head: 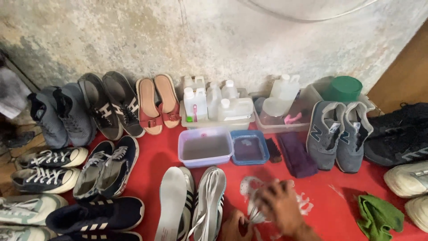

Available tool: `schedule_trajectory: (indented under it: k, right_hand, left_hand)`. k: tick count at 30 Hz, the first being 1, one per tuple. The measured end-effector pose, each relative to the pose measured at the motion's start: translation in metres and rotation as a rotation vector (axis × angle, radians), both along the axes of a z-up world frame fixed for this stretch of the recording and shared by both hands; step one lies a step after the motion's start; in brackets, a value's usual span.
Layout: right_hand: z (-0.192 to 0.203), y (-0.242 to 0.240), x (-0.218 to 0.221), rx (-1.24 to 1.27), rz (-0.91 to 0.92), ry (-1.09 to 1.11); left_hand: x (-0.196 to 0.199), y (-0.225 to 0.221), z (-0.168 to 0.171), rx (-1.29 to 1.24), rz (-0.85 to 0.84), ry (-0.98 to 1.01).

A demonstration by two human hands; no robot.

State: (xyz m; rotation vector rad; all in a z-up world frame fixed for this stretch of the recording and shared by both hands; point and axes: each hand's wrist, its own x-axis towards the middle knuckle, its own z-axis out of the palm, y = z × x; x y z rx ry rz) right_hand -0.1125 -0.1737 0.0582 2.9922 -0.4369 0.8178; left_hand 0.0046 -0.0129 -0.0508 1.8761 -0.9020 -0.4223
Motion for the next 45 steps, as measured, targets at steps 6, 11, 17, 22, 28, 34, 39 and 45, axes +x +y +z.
schedule_trajectory:
  k: [6,11,17,22,28,34,39,45]
  right_hand:
    - [-0.008,-0.006,-0.004,0.004,-0.015,-0.044]
    - [-0.036,0.003,-0.008,0.014,0.101,-0.049]
    - [0.005,0.002,-0.003,0.077,-0.027,0.066]
    - [-0.052,-0.006,-0.016,0.082,0.192,0.045]
    - [-0.032,-0.008,0.002,-0.108,0.309,0.023]
    - [-0.005,0.004,-0.003,0.08,0.012,0.061]
    - [-0.008,-0.017,-0.001,0.025,0.073,-0.037]
    - [-0.005,0.026,-0.005,0.052,0.283,-0.025]
  left_hand:
    - [0.006,-0.003,-0.019,-0.132,-0.07,-0.089]
    - [0.005,-0.012,-0.055,-0.104,-0.027,-0.118]
    - [0.006,-0.005,-0.032,-0.173,-0.064,-0.095]
    - [0.008,-0.003,-0.039,-0.076,-0.091,-0.101]
    - [0.008,-0.011,-0.027,-0.096,-0.09,-0.132]
    - [0.007,-0.003,-0.034,-0.236,-0.071,-0.188]
    - [0.003,-0.009,-0.011,-0.216,-0.026,-0.173]
    - [0.009,0.001,-0.04,0.032,-0.126,-0.06]
